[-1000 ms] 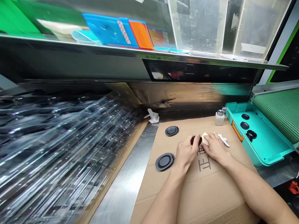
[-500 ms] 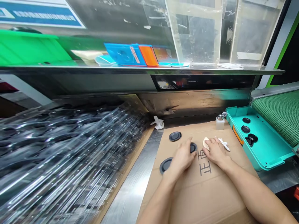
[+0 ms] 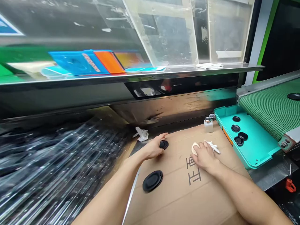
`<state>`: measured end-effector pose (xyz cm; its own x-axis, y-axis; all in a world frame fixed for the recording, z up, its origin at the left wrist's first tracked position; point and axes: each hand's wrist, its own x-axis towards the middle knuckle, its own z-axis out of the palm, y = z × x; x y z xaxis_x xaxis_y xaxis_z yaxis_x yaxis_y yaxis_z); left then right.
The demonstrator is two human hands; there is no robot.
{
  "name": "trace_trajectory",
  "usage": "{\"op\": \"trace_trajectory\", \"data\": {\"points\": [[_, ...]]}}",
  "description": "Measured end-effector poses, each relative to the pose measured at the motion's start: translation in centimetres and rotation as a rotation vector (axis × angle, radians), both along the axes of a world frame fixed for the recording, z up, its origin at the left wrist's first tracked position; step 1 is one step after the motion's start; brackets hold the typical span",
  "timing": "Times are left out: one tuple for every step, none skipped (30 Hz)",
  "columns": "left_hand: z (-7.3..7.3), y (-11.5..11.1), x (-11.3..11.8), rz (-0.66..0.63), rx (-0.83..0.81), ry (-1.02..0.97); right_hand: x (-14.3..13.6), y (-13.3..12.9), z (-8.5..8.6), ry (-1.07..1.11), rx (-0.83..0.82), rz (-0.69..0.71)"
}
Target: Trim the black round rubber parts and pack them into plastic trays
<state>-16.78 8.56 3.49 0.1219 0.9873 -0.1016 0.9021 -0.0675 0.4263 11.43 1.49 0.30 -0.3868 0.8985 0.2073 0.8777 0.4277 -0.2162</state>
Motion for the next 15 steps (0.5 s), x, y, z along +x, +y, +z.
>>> {"op": "trace_trajectory", "data": {"points": [[-0.1, 0.0, 0.1, 0.002, -0.015, 0.022, 0.0, 0.0, 0.1, 0.001, -0.003, 0.000], [-0.2, 0.0, 0.1, 0.001, -0.038, 0.044, -0.1, 0.0, 0.1, 0.003, -0.008, -0.001], [-0.2, 0.0, 0.1, -0.005, -0.059, 0.071, -0.1, 0.0, 0.1, 0.005, -0.013, 0.000], [-0.2, 0.0, 0.1, -0.011, -0.069, 0.111, -0.2, 0.0, 0.1, 0.009, -0.017, 0.000], [-0.1, 0.1, 0.1, -0.017, -0.058, 0.168, -0.3, 0.0, 0.1, 0.014, -0.020, 0.002], [0.1, 0.3, 0.3, -0.017, -0.025, 0.237, -0.3, 0.0, 0.1, 0.019, -0.021, 0.004], [0.4, 0.6, 0.7, -0.012, 0.029, 0.308, -0.4, 0.1, 0.0, 0.022, -0.022, 0.008], [1.0, 0.9, 1.4, -0.008, 0.099, 0.367, -0.4, 0.2, -0.1, 0.025, -0.021, 0.013], [1.7, 1.3, 2.6, -0.008, 0.179, 0.402, -0.5, 0.3, -0.2, 0.028, -0.018, 0.015], [2.7, 1.7, 4.4, -0.019, 0.262, 0.407, -0.5, 0.3, -0.4, 0.030, -0.016, 0.014], [3.8, 2.0, 6.6, -0.046, 0.346, 0.375, -0.6, 0.4, -0.5, 0.031, -0.014, 0.016], [5.2, 2.1, 9.5, -0.083, 0.424, 0.319, -0.7, 0.5, -0.6, 0.032, -0.016, 0.016], [6.6, 2.2, 12.8, -0.142, 0.482, 0.247, -0.8, 0.6, -0.7, 0.038, -0.018, 0.014], [8.0, 2.1, 16.5, -0.205, 0.536, 0.143, -0.9, 0.6, -0.8, 0.052, -0.019, 0.013], [9.4, 2.0, 20.5, -0.295, 0.556, 0.054, -1.0, 0.6, -0.8, 0.079, -0.014, 0.019]]}}
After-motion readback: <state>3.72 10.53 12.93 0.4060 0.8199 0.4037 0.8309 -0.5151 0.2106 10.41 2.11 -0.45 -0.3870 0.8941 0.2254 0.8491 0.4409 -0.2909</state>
